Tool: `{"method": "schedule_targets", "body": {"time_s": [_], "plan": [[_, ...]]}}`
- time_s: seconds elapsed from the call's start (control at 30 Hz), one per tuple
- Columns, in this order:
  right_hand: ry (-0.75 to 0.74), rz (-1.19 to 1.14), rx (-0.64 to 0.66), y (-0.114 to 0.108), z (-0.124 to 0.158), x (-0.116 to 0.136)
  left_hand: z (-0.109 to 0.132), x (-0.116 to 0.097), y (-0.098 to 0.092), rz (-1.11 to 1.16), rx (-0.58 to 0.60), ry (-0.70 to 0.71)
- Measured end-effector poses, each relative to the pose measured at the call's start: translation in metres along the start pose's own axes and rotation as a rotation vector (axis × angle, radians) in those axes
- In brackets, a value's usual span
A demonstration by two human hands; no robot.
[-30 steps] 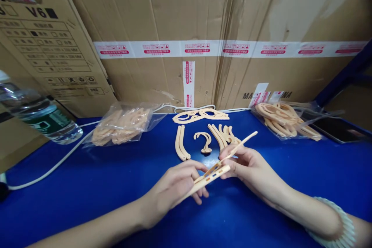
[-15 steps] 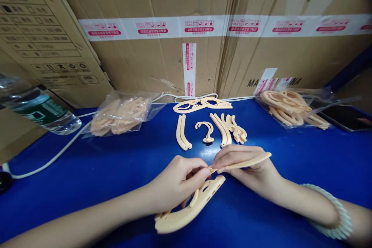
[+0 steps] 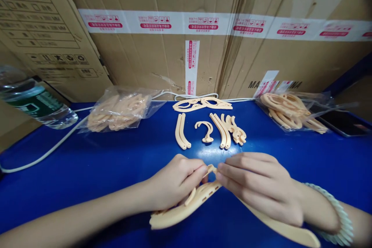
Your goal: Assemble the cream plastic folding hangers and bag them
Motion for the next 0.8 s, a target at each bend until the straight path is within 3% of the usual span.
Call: {"method": "schedule_targets", "body": {"time_s": [0.07,0.17,0.27,0.37,0.53,0.8], "plan": [[0.120,-0.041,-0.022,-0.011,-0.002,-0.009,0.000,0.004,0.001,0.180,0.024,-0.080],[0.350,-0.046,-0.060,-0.025,0.004,-0.043,-0.003,0.009,0.003,0.587,0.036,-0.172],[0.680,-0.018,0.127,-0.032,0.022,-0.088,-0.007,0.012,0.001,0.880,-0.005,-0.169],[0.911,-0.056,0.349,-0.033,0.039,-0.117,-0.010,0.013,-0.003,0.964,-0.043,-0.147],[0.955,-0.030,0.511,-0.028,0.046,-0.121,-0.008,0.013,-0.006,1.027,-0.112,-0.167],[0.901,0.092,0.511,-0.029,0.043,-0.111,-0.007,0.013,-0.007,1.050,-0.121,-0.146]]}}
Point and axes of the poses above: each hand's wrist, its own z-axis away from the middle knuckle, its own y-axis out of the palm, x = y × z, the point moved 1 cm from there along -z, towards the middle knuckle, and after that the axes turned 1 degree about x, right-handed, at the moved point
